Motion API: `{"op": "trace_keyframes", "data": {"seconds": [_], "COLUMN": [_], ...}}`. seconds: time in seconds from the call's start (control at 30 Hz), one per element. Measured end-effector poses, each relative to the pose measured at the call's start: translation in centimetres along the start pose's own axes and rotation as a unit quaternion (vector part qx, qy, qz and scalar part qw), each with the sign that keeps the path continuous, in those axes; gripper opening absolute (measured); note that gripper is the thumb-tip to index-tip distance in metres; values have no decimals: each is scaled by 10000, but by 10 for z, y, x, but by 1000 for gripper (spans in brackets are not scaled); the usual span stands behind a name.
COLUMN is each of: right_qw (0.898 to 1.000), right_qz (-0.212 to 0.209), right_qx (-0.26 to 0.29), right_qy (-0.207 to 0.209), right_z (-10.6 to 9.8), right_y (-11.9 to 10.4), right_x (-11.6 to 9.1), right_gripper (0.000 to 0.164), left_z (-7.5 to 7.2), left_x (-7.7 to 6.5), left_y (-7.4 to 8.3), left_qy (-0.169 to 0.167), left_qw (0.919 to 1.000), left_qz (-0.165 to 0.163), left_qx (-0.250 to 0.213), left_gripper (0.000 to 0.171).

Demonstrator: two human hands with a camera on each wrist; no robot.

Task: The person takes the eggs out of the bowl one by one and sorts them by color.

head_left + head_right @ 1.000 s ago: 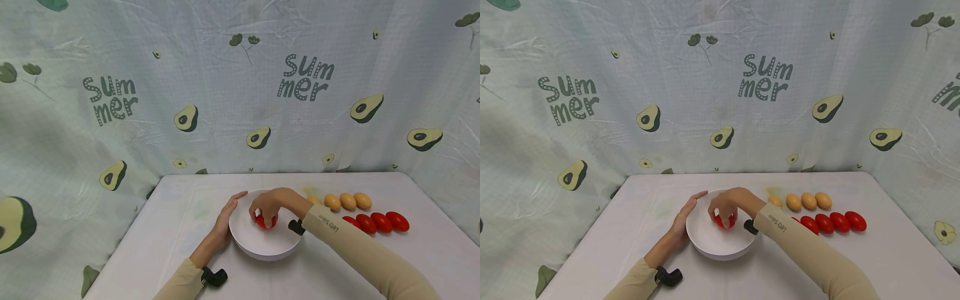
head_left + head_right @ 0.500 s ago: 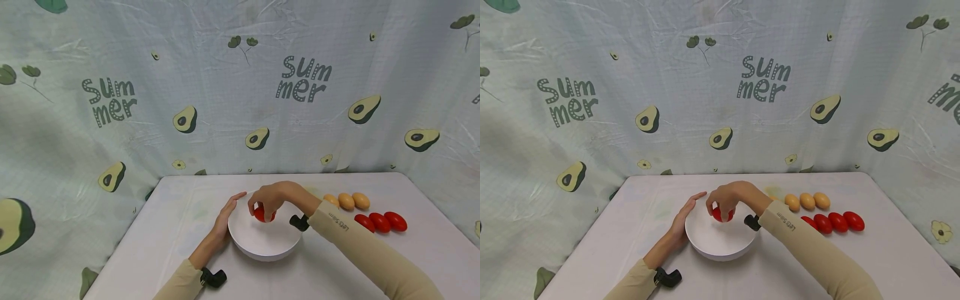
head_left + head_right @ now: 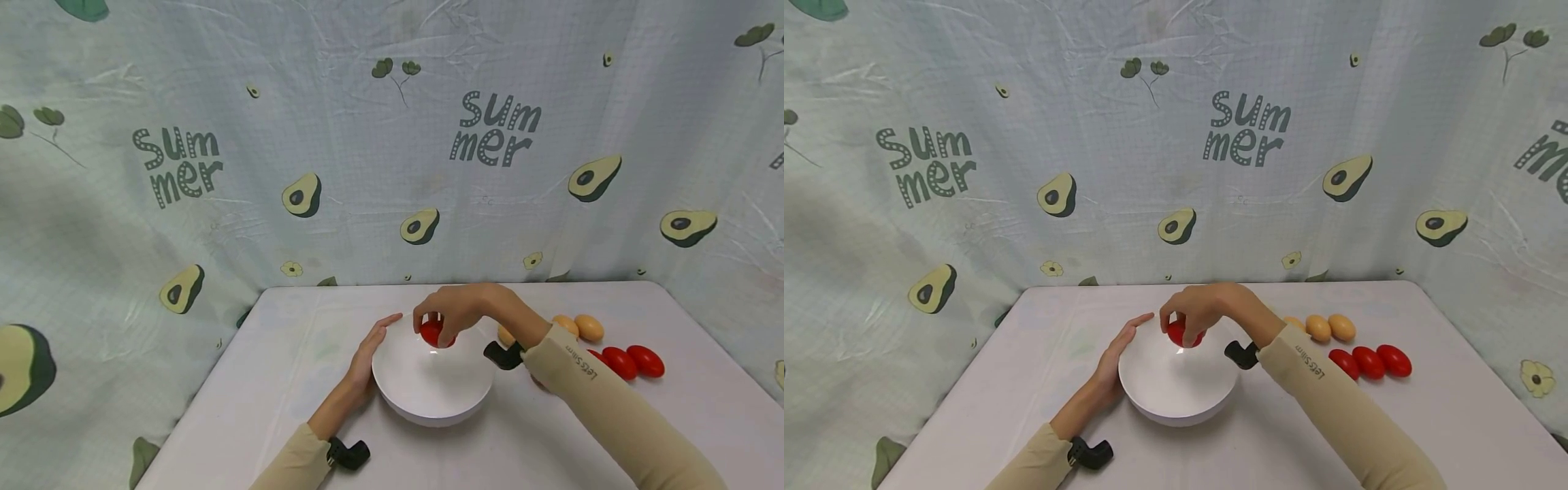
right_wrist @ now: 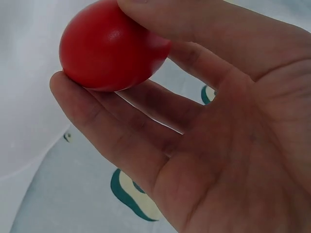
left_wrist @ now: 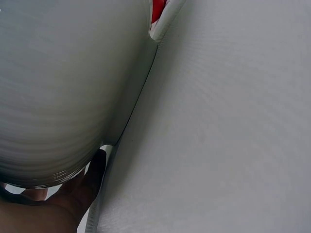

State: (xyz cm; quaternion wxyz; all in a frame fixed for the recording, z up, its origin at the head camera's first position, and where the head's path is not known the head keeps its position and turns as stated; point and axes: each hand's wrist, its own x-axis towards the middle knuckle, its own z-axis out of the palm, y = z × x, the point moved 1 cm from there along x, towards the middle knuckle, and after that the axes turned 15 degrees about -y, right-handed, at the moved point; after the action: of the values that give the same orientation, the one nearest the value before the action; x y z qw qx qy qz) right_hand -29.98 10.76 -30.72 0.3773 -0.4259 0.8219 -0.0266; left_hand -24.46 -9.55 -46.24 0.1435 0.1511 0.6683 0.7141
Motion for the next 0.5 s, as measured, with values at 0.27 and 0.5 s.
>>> {"op": "trace_keyframes", "data": {"seconds": [0.27, 0.5], "right_qw": [9987, 9970], "right_qz": [-133, -166], "right_qx": [447, 598], "right_qy": [226, 472], "right_z": [-1, 2], "right_y": [10, 19], "right_x": [-25, -47], "right_gripper": [42, 40], "left_z": [0, 0], "left_x": [1, -1], "left_y": [0, 0], "left_qy": [-18, 6], "left_qw": [10000, 10000], "left_qz": [-45, -21], "left_qx": [10, -47], "left_gripper": [53, 52]}}
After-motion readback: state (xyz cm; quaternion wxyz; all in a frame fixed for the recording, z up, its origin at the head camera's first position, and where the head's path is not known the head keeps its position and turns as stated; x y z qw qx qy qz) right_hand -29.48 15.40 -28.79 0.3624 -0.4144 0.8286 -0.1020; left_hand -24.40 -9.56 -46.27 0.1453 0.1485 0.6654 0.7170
